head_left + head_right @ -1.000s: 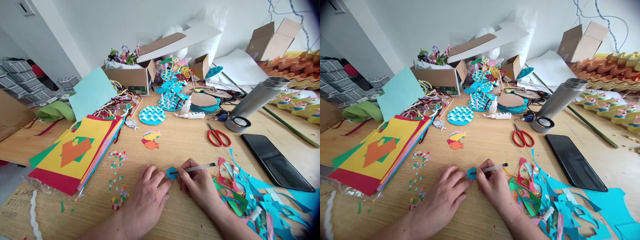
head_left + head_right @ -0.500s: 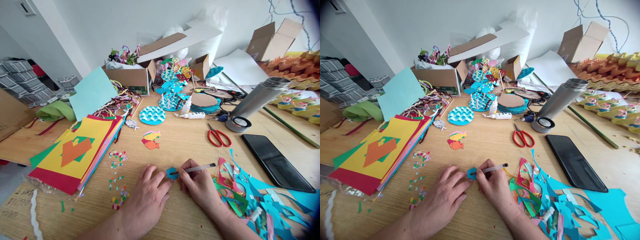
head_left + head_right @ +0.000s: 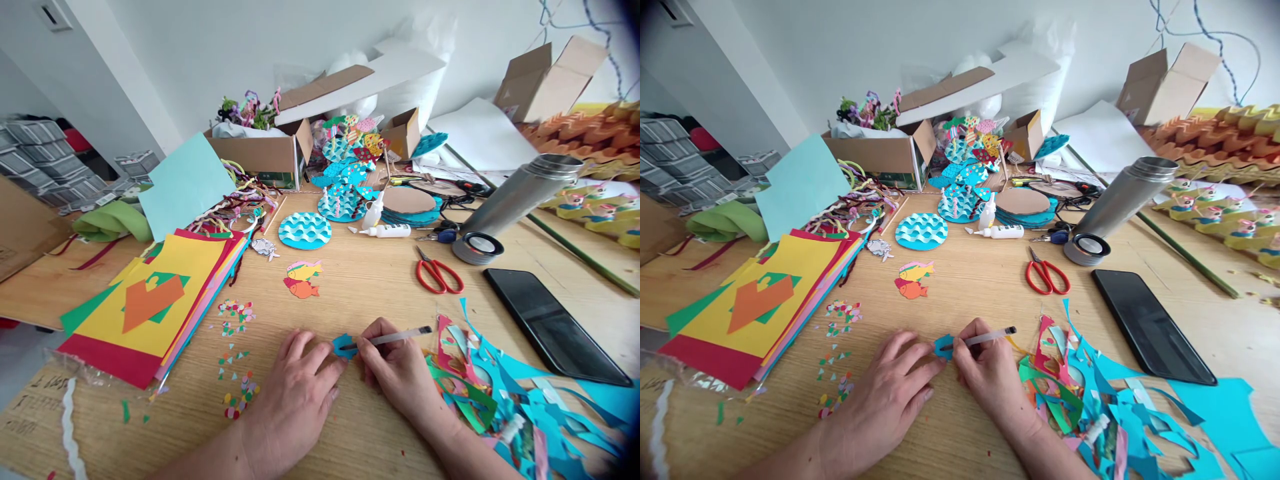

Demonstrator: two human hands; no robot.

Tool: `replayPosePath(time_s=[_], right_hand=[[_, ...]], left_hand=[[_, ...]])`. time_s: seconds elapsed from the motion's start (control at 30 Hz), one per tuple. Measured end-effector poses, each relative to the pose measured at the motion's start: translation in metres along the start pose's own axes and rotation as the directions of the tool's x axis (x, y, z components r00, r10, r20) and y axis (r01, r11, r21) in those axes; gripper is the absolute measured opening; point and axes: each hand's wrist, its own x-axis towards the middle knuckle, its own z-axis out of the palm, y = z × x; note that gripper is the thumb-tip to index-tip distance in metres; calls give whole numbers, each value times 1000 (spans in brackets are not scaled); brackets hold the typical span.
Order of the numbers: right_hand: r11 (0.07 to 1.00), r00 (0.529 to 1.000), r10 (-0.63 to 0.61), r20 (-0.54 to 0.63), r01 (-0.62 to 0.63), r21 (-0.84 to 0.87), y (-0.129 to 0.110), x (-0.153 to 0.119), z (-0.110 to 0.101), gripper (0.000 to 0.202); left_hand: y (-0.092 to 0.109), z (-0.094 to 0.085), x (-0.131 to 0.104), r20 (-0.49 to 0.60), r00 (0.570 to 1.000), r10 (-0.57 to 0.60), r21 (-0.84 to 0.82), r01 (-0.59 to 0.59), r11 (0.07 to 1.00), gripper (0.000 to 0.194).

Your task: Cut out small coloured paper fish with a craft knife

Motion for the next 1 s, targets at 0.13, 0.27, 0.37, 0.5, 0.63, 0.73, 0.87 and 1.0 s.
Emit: replayPosePath(time_s=[0.13, 0.27, 0.37, 0.5, 0.63, 0.73, 0.87, 1.0], right_hand=[[1000, 1000, -10, 2, 10, 23, -2, -1, 0, 19], [999, 1000, -18, 14, 17, 36, -2, -2, 0, 20], [999, 1000, -22, 19, 21, 26, -2, -2, 0, 20], [999, 1000, -26, 16, 25, 21, 1, -2, 0, 19], [999, 999, -30, 19, 30, 30, 3, -2, 0, 20], [999, 999, -33, 27, 32, 35, 3, -2, 0, 20], [999, 999, -33, 30, 32, 28, 1, -3, 0, 21], [999, 999, -22, 31, 21, 32, 0, -3, 0, 22]], left_hand=[[1, -1, 0, 2, 1000, 0, 3, 0, 1000, 43], [1, -1, 0, -3, 1000, 3, 10, -3, 1000, 43], [1, -1, 0, -3, 1000, 4, 10, -4, 1000, 43], [1, -1, 0, -7, 1000, 9, 12, -9, 1000, 43], [1, -2, 0, -7, 1000, 9, 10, -9, 1000, 43], [1, -2, 1, -1, 1000, 8, 4, -8, 1000, 43], [1, -1, 1, -6, 1000, 7, 1, -7, 1000, 42], [1, 0, 0, -10, 1000, 11, 1, -11, 1000, 42]])
